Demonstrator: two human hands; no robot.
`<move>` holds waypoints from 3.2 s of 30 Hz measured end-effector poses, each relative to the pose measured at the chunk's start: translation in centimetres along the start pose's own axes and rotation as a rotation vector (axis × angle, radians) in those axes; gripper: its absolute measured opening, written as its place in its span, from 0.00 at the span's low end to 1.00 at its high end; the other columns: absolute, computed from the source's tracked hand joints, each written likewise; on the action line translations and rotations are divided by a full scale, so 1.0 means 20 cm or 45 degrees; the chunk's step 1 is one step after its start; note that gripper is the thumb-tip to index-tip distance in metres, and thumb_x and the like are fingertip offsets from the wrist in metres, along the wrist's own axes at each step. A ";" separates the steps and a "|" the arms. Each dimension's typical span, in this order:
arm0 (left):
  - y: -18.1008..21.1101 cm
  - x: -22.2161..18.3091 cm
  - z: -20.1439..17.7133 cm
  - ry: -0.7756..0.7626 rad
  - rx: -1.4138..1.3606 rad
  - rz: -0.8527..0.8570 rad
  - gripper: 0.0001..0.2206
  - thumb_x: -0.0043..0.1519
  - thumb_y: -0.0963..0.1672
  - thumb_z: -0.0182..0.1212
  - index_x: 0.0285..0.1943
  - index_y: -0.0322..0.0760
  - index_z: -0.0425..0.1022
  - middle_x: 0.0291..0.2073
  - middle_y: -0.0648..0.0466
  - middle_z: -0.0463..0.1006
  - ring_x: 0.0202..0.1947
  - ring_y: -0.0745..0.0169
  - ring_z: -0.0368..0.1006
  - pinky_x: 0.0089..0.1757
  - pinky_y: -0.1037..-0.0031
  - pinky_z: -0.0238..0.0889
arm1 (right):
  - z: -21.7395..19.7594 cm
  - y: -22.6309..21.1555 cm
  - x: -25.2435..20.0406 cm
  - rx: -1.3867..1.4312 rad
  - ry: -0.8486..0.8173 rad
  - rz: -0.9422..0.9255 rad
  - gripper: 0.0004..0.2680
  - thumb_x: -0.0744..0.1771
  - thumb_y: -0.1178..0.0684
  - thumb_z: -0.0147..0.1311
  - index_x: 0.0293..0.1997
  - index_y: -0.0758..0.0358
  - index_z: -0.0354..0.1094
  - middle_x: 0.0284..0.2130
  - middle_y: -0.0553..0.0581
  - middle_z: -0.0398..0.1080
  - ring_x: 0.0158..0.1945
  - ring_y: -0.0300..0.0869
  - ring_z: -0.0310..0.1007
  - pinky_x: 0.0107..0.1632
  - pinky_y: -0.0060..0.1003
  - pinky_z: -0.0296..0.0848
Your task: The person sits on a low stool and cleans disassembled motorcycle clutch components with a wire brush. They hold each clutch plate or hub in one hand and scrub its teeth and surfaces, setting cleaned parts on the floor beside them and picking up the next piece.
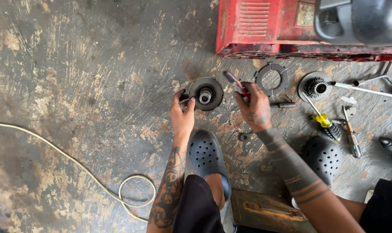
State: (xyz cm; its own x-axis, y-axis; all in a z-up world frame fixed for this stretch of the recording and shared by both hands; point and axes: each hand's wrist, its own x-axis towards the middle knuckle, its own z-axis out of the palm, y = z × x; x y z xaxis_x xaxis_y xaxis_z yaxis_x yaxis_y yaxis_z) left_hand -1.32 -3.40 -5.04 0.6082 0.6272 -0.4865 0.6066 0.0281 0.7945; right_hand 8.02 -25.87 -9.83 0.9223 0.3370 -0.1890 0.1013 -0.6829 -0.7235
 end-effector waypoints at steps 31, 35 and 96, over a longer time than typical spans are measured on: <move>-0.02 -0.04 0.13 -0.166 -0.580 -0.461 0.25 0.60 0.46 0.70 0.63 0.30 0.66 0.47 0.43 0.72 0.45 0.54 0.76 0.42 0.61 0.79 | -0.39 0.27 -0.15 -0.094 0.061 0.064 0.08 0.67 0.55 0.64 0.50 0.61 0.74 0.35 0.62 0.70 0.39 0.61 0.75 0.41 0.52 0.74; 0.05 -0.05 0.13 -0.168 -0.587 -0.469 0.22 0.60 0.46 0.71 0.59 0.32 0.68 0.45 0.46 0.71 0.44 0.57 0.75 0.43 0.63 0.77 | -0.43 0.30 -0.16 -0.046 0.126 0.145 0.07 0.67 0.56 0.64 0.48 0.61 0.74 0.34 0.64 0.71 0.38 0.63 0.74 0.40 0.51 0.72; 0.31 -0.45 0.16 -0.217 0.429 1.495 0.16 0.59 0.41 0.62 0.57 0.36 0.76 0.51 0.42 0.72 0.52 0.39 0.73 0.56 0.38 0.67 | 0.14 0.04 -0.33 2.451 -0.029 1.034 0.26 0.63 0.33 0.62 0.57 0.67 0.71 0.49 0.70 0.76 0.52 0.64 0.77 0.59 0.68 0.71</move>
State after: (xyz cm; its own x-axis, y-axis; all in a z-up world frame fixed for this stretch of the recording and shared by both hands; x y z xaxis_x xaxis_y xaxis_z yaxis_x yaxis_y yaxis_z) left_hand -1.42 -11.25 3.09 0.9171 0.0262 0.3978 -0.2665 -0.7018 0.6606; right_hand 0.96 -26.69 -11.02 0.5432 0.3937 -0.7415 -0.6714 0.7340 -0.1021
